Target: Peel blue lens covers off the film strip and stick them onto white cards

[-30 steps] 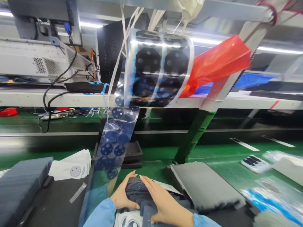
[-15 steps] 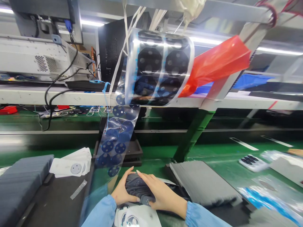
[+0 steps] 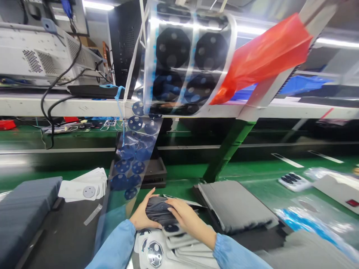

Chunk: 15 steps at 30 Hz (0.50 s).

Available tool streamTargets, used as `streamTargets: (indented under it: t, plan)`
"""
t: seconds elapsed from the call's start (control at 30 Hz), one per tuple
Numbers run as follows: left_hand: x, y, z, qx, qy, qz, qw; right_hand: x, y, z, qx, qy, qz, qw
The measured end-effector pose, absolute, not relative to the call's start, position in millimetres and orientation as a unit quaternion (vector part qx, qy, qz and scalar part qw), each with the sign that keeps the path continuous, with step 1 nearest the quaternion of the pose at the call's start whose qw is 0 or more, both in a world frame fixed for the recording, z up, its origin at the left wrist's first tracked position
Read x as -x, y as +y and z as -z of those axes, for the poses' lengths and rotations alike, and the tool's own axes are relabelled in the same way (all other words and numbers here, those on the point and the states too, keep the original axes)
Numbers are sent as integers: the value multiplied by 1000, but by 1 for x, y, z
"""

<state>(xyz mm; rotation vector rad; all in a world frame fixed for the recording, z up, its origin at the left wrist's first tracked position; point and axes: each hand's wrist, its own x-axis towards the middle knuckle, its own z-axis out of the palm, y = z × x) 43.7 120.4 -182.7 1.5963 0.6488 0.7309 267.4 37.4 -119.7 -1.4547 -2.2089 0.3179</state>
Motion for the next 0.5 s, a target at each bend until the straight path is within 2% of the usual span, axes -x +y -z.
streamTargets:
  t: [0.27, 0.5]
  plan:
    - [-43, 120, 180, -689, 279, -312, 592, -272, 34, 115, 531, -823, -23, 202]
    - [-43, 120, 183, -691, 266, -311, 596, -279, 35, 119, 533, -829, 0, 169]
